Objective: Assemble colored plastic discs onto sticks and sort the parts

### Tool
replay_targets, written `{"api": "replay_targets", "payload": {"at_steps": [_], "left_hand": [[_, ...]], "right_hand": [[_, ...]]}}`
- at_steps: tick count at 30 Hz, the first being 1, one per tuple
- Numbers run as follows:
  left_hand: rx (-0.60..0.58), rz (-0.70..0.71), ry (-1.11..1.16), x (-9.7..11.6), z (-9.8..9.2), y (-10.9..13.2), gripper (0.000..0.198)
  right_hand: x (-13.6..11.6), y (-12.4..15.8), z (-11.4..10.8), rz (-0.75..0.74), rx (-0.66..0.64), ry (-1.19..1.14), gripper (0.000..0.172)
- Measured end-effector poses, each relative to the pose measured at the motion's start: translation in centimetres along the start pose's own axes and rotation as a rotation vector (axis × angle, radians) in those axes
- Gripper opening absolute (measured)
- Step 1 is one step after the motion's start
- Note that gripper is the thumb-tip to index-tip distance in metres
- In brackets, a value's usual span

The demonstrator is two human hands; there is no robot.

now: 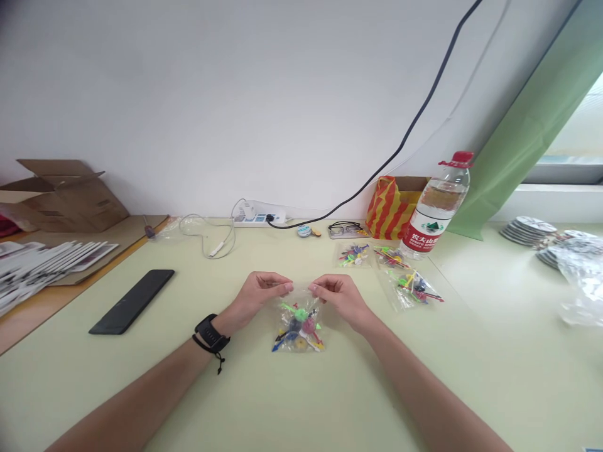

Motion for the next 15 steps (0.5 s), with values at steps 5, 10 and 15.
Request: {"api": "replay_targets", "payload": {"at_steps": [5,10,15], "left_hand": [[0.055,0.010,-0.018,-0.1,-1.2,-0.4,0.030],[0.044,-0.012,0.054,-0.1,-0.7,-0.1,0.031],[-0.025,-0.008,0.044,0.1,0.3,0.0,0.032]], "right_hand": [[0.1,-0.1,-0.8,0.025,0.020,-0.010,0.035],[0.2,-0.1,-1.1,0.027,0.047,-0.003,0.035],[0.3,-0.2,-1.3,0.014,0.058,-0.025,0.035]]}}
Point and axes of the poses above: each hand's wrist, its own y-axis away from the middle knuckle, its own z-axis out of the palm, x = y × z, the point moved 10 cm from there along -y, towards the middle knuckle, and after that the axes turned 2 degrees about y, right-handed, at the moved point
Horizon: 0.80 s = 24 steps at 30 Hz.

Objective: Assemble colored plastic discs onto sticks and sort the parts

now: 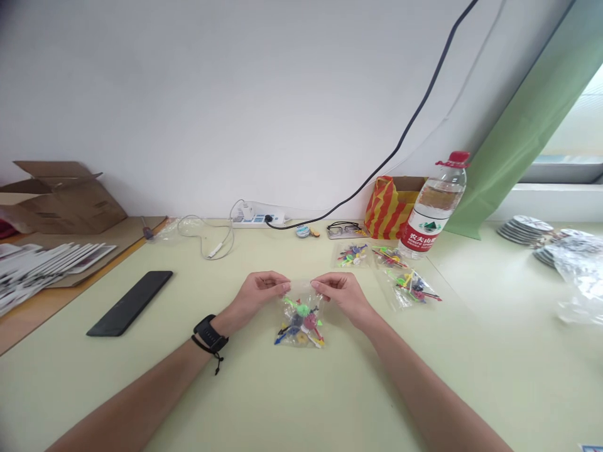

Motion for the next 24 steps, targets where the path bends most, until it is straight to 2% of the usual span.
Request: {"api": "replay_targets", "payload": {"at_steps": [13,21,24], "left_hand": [[0.103,-0.002,0.055,-0.7,-1.5,-0.5,0.023],[0.136,0.050,0.031,-0.3,-1.3,-0.3,0.021],[0.133,0.058,0.027,-0.3,-1.2,-0.2,0.021]], "right_hand": [[1.9,-0.6,-1.0,0.064,0.043,-0.220,0.034],[0.8,-0.4,-0.5,0.014,0.021,-0.152,0.043],[1.1,-0.4,-0.3,0.040,0.020,-0.156,0.035]]}}
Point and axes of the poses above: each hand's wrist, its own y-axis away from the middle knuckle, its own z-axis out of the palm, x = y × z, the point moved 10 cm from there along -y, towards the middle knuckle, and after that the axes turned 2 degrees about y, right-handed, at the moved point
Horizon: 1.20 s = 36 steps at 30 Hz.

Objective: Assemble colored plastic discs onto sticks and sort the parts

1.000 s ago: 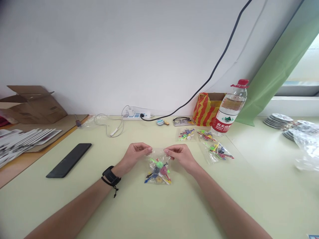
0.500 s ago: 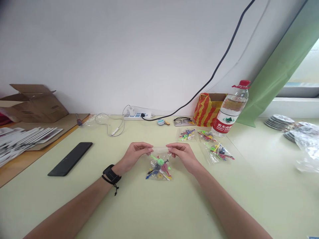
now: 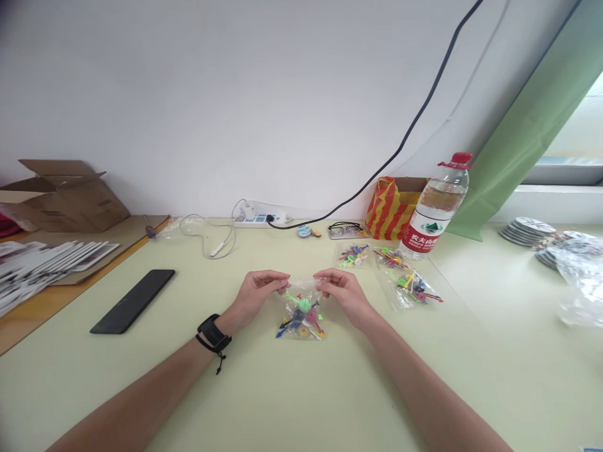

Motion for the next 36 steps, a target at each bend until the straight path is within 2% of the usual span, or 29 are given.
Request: {"api": "replay_targets", "payload": {"at_steps": [8,13,18,22,26,29,32,34,36], "left_hand": [[-0.010,-0.009,0.001,-0.1,0.1,0.0,0.024],[-0.024,-0.023,0.062,-0.3,0.1,-0.1,0.023],[-0.041,-0.055,0.142,-0.3,0.5,0.0,0.019],[-0.029,-0.069,0.150,-0.2,0.5,0.0,0.017],[-0.038,-0.047,0.127,-0.1,0.4,-0.1,0.017],[-0.024,-0.022,0.054,0.0,0.1,-0.1,0.021],[-0.008,0.003,-0.033,0.1,-0.2,-0.1,0.031],[-0.017,0.036,-0.092,0.3,-0.2,-0.2,0.036],[-0.030,0.080,-0.185,0.7,-0.1,-0.2,0.031]], "right_hand": [[0.3,0.1,0.1,-0.005,0.040,-0.021,0.027],[1.8,-0.2,-0.4,0.079,0.059,-0.193,0.028],[1.7,-0.5,-0.6,0.050,0.035,-0.254,0.018],[1.1,-0.6,-0.6,-0.007,0.024,-0.217,0.012],[0.5,-0.5,-0.7,-0.063,0.031,-0.065,0.016],[-0.2,-0.2,-0.6,-0.101,0.044,0.075,0.022],[-0.8,0.0,-0.6,-0.125,0.060,0.102,0.033],[-0.8,0.0,-0.6,-0.115,0.072,0.116,0.032],[-0.7,-0.1,-0.7,-0.109,0.075,0.142,0.027]]}}
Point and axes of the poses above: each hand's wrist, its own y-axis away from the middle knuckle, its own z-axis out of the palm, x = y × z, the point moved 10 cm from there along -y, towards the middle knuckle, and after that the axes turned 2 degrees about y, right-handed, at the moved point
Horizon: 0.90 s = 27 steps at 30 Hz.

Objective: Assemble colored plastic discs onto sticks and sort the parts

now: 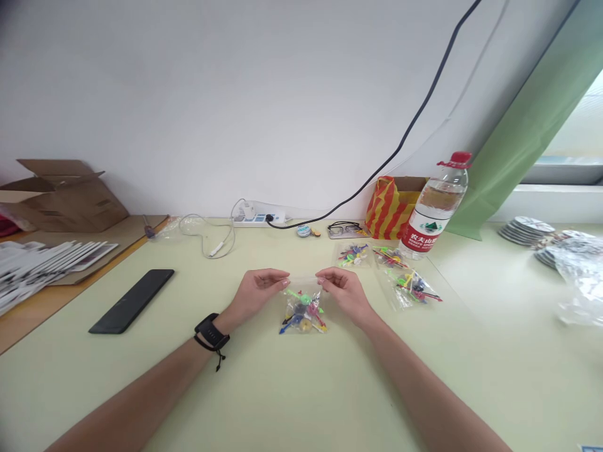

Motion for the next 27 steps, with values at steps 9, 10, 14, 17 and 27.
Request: {"api": "replay_targets", "payload": {"at_steps": [9,10,14,17,27], "left_hand": [[0.001,-0.034,0.054,-0.4,0.1,-0.1,0.023],[0.005,-0.053,0.071,-0.6,0.0,-0.1,0.021],[-0.002,-0.068,0.124,-0.8,-0.1,-0.1,0.015],[-0.003,-0.062,0.114,-0.7,-0.1,0.0,0.018],[-0.034,0.092,-0.157,0.9,0.2,-0.1,0.022]], "right_hand": [[1.1,-0.3,-0.9,0.025,0.029,-0.025,0.022],[1.2,-0.3,-0.9,0.025,0.024,-0.034,0.021],[0.7,-0.2,-0.6,-0.005,0.005,-0.052,0.020],[0.3,-0.1,-0.4,-0.016,0.001,-0.013,0.022],[-0.9,0.2,0.3,-0.086,-0.019,0.122,0.029]]}}
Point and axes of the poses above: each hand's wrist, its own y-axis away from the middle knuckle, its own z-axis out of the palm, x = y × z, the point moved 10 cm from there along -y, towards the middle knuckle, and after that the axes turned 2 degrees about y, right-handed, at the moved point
